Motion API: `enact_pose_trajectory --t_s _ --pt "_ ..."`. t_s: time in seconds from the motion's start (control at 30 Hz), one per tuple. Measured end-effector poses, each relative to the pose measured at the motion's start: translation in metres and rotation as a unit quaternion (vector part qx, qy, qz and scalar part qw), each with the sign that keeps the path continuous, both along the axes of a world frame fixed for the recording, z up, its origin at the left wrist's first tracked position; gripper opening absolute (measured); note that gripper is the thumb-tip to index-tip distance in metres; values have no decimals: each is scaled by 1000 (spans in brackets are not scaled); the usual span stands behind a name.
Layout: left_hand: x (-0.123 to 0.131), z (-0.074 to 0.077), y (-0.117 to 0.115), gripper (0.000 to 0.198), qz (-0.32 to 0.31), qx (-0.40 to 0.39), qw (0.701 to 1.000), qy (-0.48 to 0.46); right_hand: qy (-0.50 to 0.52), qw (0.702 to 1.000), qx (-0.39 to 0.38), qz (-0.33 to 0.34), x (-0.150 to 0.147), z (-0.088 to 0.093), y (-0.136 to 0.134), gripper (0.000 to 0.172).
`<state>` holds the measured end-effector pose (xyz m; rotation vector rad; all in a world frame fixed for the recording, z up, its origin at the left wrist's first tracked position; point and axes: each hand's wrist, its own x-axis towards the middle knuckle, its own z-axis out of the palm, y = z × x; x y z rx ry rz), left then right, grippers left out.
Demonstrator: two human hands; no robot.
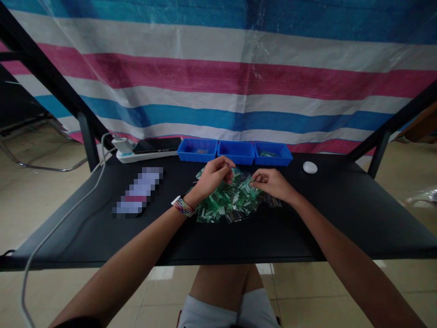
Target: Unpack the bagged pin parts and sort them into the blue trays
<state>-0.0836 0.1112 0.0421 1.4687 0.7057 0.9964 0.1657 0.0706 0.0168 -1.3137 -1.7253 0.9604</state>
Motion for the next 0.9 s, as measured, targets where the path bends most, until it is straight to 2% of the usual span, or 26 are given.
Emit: enact_pose_trajectory --t_s 0.17,0.33,0.4,0.5,0.9 --pt "-1 0 -1 13 -12 20 1000 18 164 983 -29 -73 6 17 0 43" --pt "2 1 -8 18 -20 40 994 96 265 962 -50 -38 -7 22 -7 47" --pt "4 1 -10 25 -35 50 991 118 274 960 -60 -14 -16 19 -11 47" --pt "5 0 -11 29 -48 67 991 102 272 959 -79 8 -25 16 -13 47" --pt "3 -2 -9 30 -38 71 993 82 263 962 -71 -1 -24 14 -13 40"
